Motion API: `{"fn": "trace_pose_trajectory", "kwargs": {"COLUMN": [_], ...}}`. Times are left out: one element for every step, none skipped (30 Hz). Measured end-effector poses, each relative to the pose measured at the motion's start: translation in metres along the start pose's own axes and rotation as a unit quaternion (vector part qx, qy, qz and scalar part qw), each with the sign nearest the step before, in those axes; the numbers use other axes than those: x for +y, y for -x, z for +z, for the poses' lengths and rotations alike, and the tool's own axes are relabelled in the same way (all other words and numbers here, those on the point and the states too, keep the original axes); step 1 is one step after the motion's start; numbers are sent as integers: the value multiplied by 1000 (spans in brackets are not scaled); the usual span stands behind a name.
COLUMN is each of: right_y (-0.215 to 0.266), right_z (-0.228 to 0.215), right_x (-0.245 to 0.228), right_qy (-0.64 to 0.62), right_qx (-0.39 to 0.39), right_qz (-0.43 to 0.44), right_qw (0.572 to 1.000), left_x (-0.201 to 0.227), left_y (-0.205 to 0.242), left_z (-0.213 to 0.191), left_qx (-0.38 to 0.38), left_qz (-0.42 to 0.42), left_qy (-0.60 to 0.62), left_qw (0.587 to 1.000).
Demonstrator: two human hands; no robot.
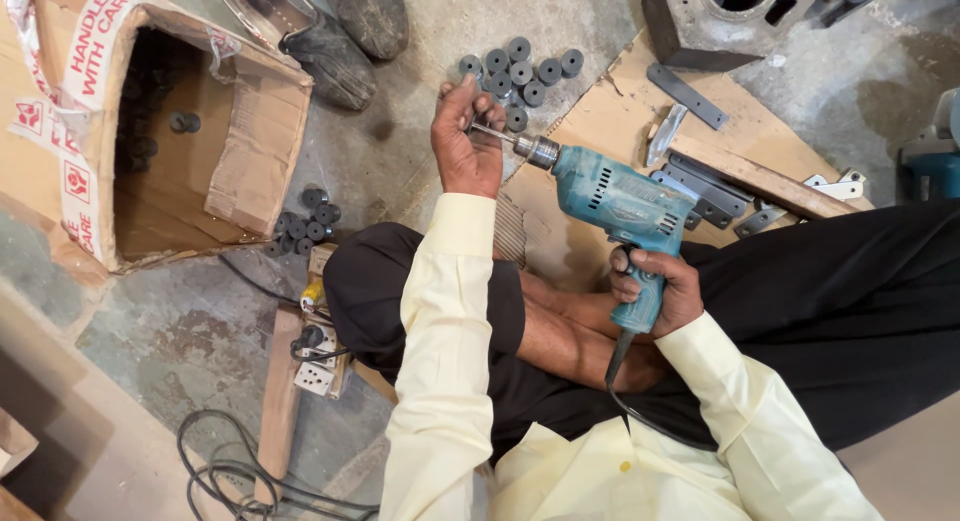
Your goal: Using a hand-held power drill to ream out or enlarge holes in small cylindrical metal components.
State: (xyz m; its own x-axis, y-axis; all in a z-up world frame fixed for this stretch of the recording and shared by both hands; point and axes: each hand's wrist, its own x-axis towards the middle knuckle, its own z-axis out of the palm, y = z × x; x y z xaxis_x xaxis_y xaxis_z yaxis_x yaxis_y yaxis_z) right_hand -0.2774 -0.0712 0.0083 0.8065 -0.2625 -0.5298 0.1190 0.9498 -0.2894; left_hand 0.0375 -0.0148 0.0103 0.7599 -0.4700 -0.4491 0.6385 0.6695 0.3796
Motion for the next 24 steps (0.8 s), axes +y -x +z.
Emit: {"fn": "trace_pose_trajectory", "kwargs": {"right_y": [-1,-2,-2,-3,-3,-4,-2,-1,-3,-3,-3,-3,-3,-3,-2,-2,-3,-5,-5,-4,-3,-3,-2,-1], "right_z": [0,1,1,-2,-5,-9,-6,-2,2,0,-2,-5,-3,-1,1,1,2,2,4,5,6,3,0,-3], "right_x": [0,0,0,0,0,0,-1,-2,-3,-4,-3,-1,-1,-1,-2,-1,-1,-2,-2,-3,-1,1,1,1], "right_qy": [0,7,13,14,-6,-25,-24,-26,-29,-28,-36,-45,-44,-36,-26,-24,-29,-33,-31,-24,-21,-23,-12,-2], "right_qx": [1,3,6,8,0,-9,-7,-2,0,0,-5,-9,-9,-6,-2,-2,-3,-3,-4,2,10,11,10,9], "right_qz": [-1,-5,-8,-9,3,15,13,14,17,17,17,16,16,12,9,9,15,20,20,11,-1,-4,-4,-4], "right_qw": [1000,1000,1000,1000,1000,1000,1000,1000,999,999,999,999,999,999,1000,1000,999,999,999,1000,1000,1000,1000,1000], "left_x": [-6,-13,-20,-26,-34,-42,-46,-50,-51,-45,-39,-32,-35,-37,-40,-45,-49,-54,-47,-40,-34,-32,-32,-32], "left_y": [1,2,3,6,10,13,13,12,10,11,13,15,15,14,14,15,14,13,14,16,17,14,12,10], "left_z": [-3,-6,-9,-9,-10,-10,-12,-15,-16,-10,-4,1,-3,-6,-10,-14,-15,-16,-11,-6,-2,-7,-12,-16], "left_qx": [0,-15,-30,-29,-15,0,0,-3,-8,-8,-15,-22,-22,-29,-35,-35,-18,0,-1,1,1,-1,-23,-45], "left_qz": [-1,8,18,16,16,16,14,21,30,31,27,23,23,30,38,39,38,38,39,39,35,33,42,52], "left_qy": [0,-8,-16,-15,-32,-48,-47,-53,-61,-60,-61,-62,-62,-74,-85,-83,-92,-101,-99,-103,-111,-112,-81,-50], "left_qw": [1000,1000,999,999,999,999,999,998,998,998,998,998,998,996,995,995,995,994,994,994,993,993,996,996]}}
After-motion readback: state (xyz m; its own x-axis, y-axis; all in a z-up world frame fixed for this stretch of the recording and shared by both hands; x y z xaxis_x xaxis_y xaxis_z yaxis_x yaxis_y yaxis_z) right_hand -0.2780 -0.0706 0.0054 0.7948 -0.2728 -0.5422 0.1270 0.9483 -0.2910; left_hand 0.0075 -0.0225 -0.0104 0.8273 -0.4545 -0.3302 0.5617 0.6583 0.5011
